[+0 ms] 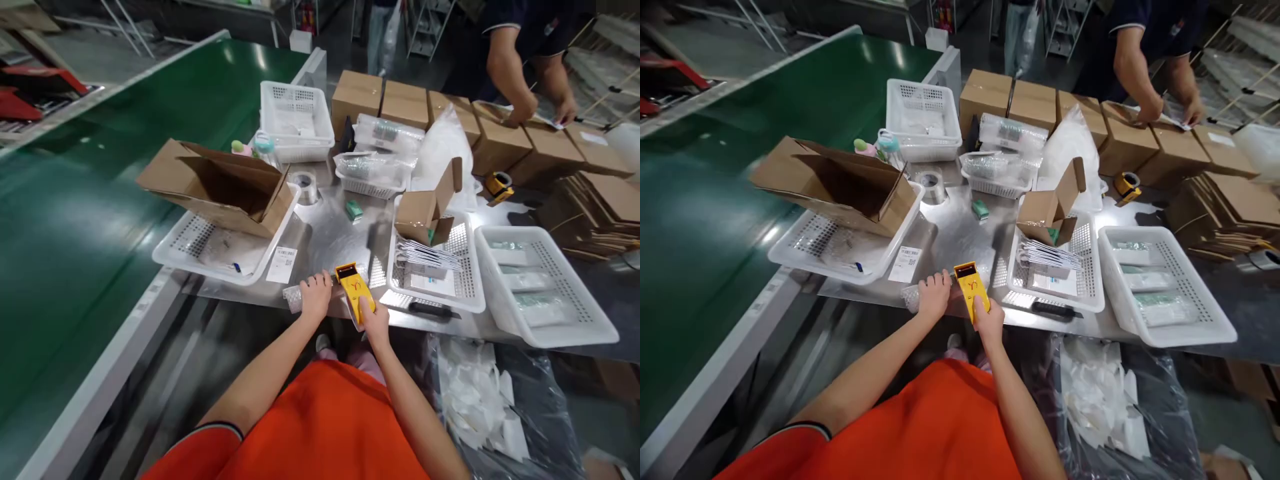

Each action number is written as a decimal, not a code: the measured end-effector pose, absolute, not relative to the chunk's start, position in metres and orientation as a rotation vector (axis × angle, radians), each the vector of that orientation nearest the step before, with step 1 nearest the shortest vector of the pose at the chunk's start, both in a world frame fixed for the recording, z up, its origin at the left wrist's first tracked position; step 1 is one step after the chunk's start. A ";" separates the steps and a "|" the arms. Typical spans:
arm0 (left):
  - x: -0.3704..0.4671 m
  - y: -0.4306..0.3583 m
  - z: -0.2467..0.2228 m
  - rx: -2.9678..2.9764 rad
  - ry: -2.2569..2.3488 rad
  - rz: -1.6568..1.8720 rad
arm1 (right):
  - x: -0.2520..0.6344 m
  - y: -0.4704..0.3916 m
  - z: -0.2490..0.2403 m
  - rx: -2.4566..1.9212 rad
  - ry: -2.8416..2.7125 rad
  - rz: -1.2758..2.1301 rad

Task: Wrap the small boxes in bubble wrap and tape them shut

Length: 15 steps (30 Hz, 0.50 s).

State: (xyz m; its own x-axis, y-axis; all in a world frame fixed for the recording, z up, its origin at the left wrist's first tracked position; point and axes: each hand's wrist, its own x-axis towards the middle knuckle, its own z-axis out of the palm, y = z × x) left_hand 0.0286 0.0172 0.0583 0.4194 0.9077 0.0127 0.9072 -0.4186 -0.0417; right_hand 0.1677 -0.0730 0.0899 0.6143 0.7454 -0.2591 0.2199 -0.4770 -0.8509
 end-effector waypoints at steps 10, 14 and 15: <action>0.030 0.017 0.066 -2.674 -1.687 0.166 | 0.168 -0.193 0.086 -2.056 -0.644 0.950; 0.026 0.017 0.063 -2.680 -1.660 0.149 | 0.168 -0.166 0.075 -2.216 -0.717 0.899; 0.025 0.017 0.062 -2.685 -1.649 0.140 | 0.169 -0.150 0.073 -2.262 -0.752 0.863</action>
